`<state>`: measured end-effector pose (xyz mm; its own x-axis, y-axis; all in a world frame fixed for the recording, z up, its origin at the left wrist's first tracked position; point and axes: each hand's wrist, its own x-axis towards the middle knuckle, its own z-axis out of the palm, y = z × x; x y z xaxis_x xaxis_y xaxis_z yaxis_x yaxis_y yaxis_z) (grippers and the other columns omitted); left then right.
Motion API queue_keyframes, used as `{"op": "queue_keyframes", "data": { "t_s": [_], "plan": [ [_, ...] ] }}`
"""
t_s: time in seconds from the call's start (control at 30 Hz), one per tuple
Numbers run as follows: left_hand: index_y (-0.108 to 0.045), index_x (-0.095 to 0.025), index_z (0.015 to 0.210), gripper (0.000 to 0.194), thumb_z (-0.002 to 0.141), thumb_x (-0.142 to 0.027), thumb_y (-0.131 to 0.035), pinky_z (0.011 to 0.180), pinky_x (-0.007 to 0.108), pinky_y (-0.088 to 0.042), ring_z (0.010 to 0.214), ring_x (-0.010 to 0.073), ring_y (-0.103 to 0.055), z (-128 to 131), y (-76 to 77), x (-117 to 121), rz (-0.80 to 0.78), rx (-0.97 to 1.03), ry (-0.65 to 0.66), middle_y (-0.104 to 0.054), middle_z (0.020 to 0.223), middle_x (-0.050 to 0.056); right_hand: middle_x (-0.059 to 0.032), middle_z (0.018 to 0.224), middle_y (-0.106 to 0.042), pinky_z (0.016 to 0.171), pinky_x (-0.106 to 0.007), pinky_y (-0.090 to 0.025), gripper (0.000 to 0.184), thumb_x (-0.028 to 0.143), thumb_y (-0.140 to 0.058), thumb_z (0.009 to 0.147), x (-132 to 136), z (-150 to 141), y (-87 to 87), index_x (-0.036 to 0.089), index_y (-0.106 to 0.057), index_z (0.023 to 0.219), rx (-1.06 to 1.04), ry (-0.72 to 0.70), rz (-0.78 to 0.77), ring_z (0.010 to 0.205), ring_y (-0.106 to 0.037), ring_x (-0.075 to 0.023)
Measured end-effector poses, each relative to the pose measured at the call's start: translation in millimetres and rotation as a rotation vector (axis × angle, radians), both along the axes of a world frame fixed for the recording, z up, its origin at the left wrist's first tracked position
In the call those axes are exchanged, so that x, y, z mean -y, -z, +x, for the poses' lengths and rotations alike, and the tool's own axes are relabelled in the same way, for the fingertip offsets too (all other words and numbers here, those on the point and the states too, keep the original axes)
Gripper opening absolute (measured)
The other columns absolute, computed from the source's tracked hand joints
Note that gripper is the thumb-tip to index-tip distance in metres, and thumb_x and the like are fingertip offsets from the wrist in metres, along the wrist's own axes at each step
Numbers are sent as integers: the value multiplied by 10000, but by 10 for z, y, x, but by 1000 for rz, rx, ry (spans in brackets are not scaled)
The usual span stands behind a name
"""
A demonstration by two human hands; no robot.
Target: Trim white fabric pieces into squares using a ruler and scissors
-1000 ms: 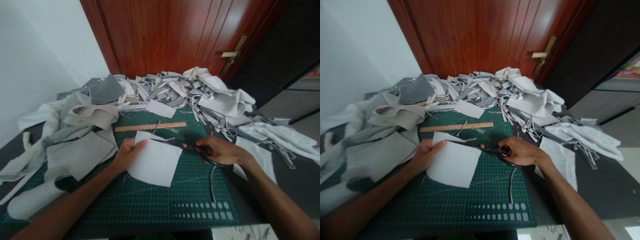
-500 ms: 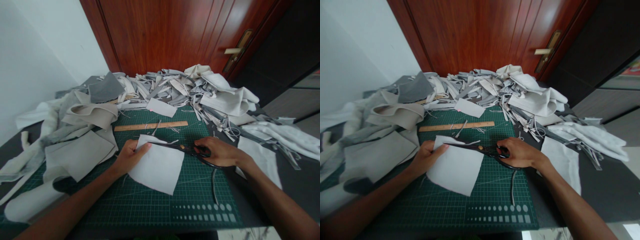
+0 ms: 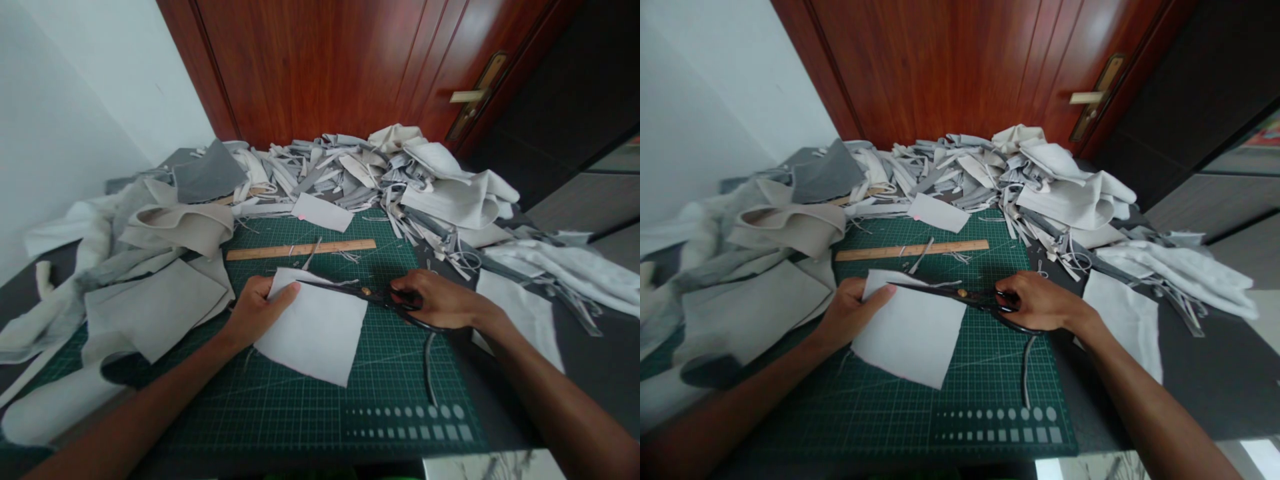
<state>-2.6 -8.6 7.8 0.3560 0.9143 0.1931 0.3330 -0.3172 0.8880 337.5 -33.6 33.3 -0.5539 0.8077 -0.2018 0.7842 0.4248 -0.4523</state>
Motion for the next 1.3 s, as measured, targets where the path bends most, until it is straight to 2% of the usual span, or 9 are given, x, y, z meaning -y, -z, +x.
{"op": "queue_keyframes", "data": {
  "t_s": [0.47,0.8,1.3],
  "plan": [
    [-494,-178,484,431,840,-404,-583,357,184,-273,378,91,-427,25,-6,23,-16,-16,-65,-472,442,-34,-35,727,-631,696,-294,-381,66,198,-632,780,-2,22,39,196,-603,720,-6,5,49,752,-571,-204],
    [-510,-175,501,409,846,-386,-576,363,184,-294,384,95,-446,21,-2,37,-21,7,-56,-494,451,-29,-34,745,-635,696,-287,-382,70,214,-656,812,-4,45,97,189,-654,747,3,-7,78,760,-552,-194],
    [-504,-180,503,411,849,-386,-588,355,180,-289,380,95,-441,22,-6,46,-57,2,-65,-499,442,-33,-29,705,-621,698,-289,-387,141,231,-654,836,-26,50,119,189,-642,703,6,1,60,778,-561,-202]
  ]
}}
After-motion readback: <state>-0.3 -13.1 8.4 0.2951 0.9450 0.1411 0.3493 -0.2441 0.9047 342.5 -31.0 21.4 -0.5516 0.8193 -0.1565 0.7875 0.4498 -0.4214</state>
